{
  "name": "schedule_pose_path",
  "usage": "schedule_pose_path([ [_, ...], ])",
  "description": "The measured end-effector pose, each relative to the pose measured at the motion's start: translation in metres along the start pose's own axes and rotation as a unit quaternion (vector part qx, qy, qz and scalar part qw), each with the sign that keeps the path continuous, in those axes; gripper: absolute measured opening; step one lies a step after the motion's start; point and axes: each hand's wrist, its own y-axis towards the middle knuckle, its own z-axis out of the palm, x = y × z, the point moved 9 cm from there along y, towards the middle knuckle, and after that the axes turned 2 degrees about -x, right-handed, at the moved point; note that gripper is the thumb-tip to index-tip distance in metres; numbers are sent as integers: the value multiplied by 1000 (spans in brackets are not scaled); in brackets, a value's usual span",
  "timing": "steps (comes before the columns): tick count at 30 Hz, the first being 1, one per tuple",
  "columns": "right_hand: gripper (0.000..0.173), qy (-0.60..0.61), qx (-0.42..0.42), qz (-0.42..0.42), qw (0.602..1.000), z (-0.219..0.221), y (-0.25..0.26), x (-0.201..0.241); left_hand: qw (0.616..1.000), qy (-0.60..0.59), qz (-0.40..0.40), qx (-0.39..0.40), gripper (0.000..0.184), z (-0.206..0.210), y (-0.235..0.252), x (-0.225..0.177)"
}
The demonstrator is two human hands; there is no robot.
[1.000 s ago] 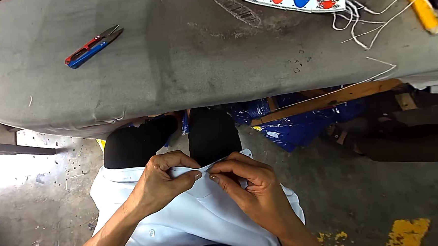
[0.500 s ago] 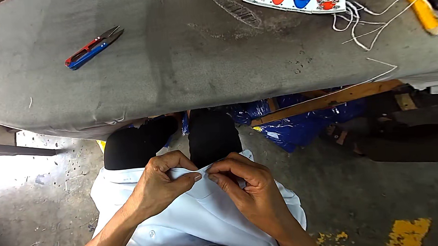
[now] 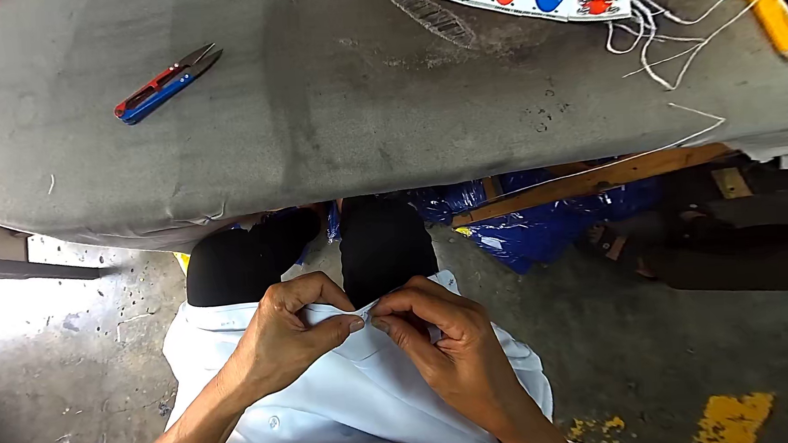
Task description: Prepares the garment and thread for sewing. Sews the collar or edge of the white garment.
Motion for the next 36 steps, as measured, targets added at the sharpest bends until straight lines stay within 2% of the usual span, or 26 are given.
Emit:
schedule_pose_path([
  [36,12,10,-4,-17,1000,0,-3,2,999,28,16,6,12,2,-2,-2],
])
